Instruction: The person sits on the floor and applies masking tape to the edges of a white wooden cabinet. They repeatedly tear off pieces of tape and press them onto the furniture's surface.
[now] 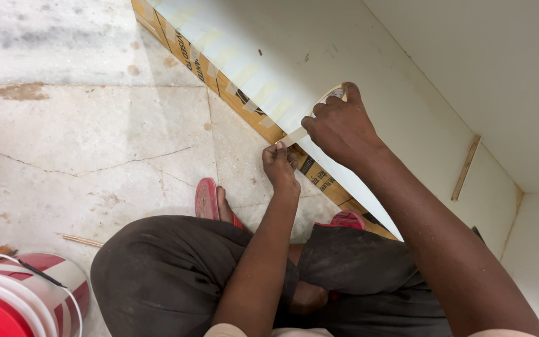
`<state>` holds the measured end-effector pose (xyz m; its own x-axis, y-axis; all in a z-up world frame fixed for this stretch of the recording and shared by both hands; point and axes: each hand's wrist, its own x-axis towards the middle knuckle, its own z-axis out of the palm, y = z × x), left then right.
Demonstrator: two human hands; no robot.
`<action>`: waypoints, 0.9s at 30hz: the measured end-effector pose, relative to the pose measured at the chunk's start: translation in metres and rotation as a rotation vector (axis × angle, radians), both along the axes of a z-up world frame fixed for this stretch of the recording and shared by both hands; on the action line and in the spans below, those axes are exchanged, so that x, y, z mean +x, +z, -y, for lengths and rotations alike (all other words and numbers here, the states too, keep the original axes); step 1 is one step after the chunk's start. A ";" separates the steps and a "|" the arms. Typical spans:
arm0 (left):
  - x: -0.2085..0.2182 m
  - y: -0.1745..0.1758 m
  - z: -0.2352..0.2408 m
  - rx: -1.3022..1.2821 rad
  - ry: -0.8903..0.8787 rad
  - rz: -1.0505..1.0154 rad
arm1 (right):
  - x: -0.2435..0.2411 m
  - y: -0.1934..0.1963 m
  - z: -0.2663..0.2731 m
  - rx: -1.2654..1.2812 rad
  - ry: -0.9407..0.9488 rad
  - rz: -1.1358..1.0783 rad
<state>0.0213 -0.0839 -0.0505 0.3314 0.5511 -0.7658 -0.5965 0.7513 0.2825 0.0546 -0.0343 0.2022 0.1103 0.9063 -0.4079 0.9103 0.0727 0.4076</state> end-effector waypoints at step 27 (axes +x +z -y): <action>-0.007 -0.005 -0.019 -0.048 -0.249 -0.060 | 0.047 -0.047 -0.034 -0.205 -0.249 0.034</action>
